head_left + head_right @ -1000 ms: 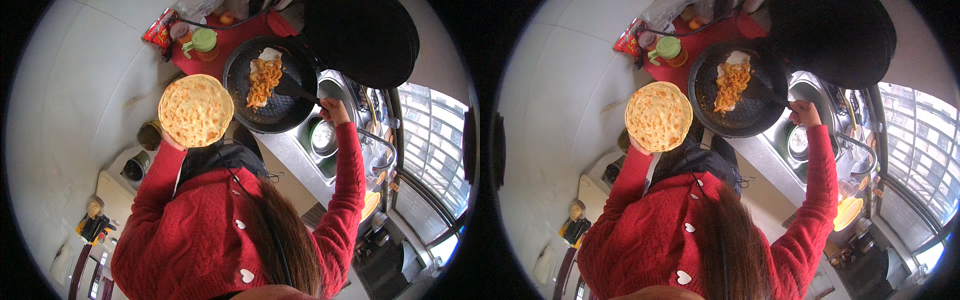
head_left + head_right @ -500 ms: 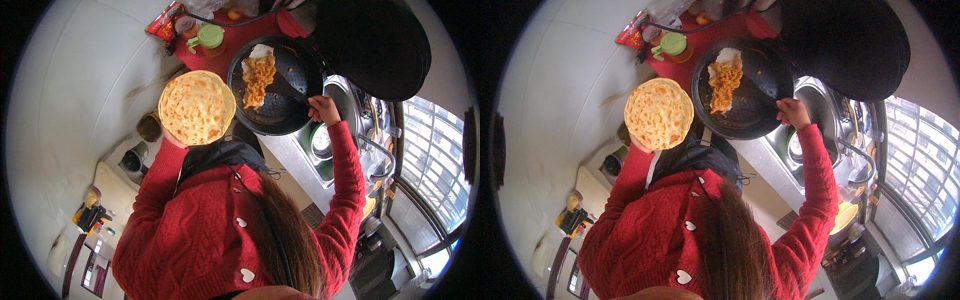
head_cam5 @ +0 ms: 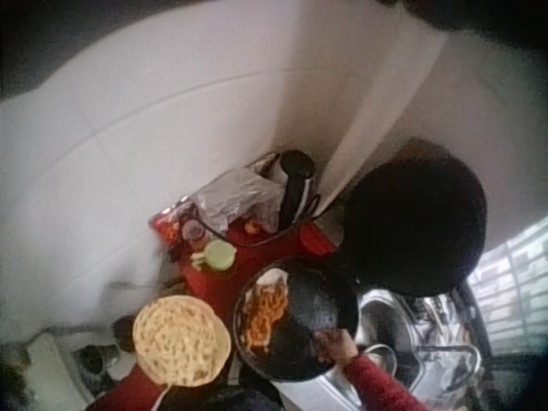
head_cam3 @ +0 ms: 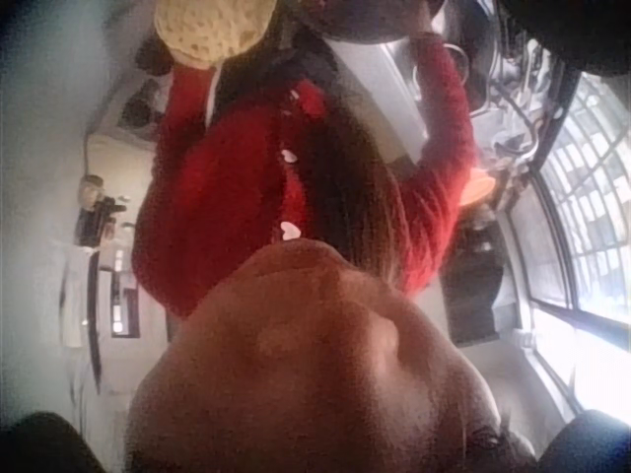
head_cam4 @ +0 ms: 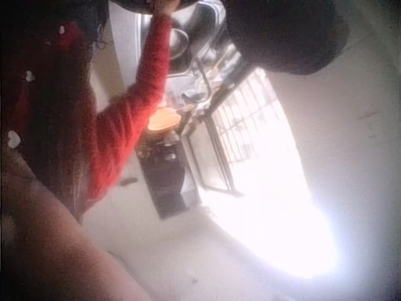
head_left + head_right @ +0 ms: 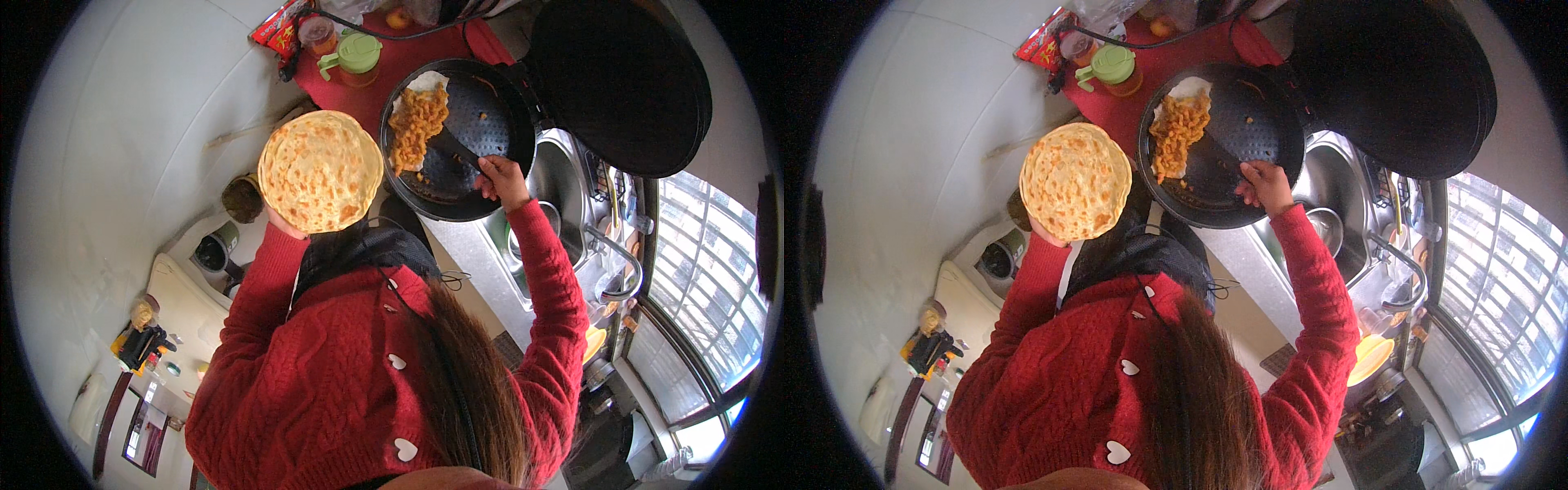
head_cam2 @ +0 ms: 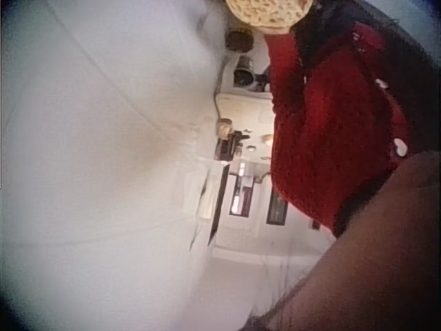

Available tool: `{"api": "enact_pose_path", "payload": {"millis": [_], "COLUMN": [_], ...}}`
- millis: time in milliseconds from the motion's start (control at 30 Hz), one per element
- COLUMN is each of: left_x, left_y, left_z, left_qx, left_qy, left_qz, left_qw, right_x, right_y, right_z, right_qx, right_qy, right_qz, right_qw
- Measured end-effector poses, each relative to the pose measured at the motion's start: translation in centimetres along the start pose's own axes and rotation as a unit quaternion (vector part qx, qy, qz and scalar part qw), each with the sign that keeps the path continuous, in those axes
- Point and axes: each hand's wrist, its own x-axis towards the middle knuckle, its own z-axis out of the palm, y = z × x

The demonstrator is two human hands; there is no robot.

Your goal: The person places a carton into a pot on the stove, then moves to an electric skillet to scoop cooked filling onto a flatbread. They fold the flatbread into a wrap and place it into a paper bag.

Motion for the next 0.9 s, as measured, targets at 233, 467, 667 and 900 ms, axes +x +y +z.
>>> {"api": "enact_pose_path", "payload": {"millis": [233, 467, 667, 900], "left_x": [0.2, 0.7, 1.3, 1.8], "left_y": [0.2, 0.1, 0.2, 0.5], "left_z": [-0.6, -0.7, -0.1, 0.8], "left_qx": [-0.002, -0.009, -0.007, 0.019], "left_qy": [0.083, -0.015, 0.005, 0.012], "left_qz": [0.004, -0.002, 0.000, -0.001], "left_qw": [0.997, 1.000, 1.000, 1.000], "right_x": [1.2, 1.1, 0.5, -0.8], "right_y": [0.3, 0.8, 1.0, 1.4], "right_z": [1.3, 0.6, 0.0, -1.0], "right_qx": [0.097, 0.116, 0.134, 0.150], "right_qy": [-0.002, 0.005, -0.005, 0.009], "right_qz": [0.015, 0.012, 0.002, -0.005], "right_qw": [0.995, 0.993, 0.991, 0.989]}}
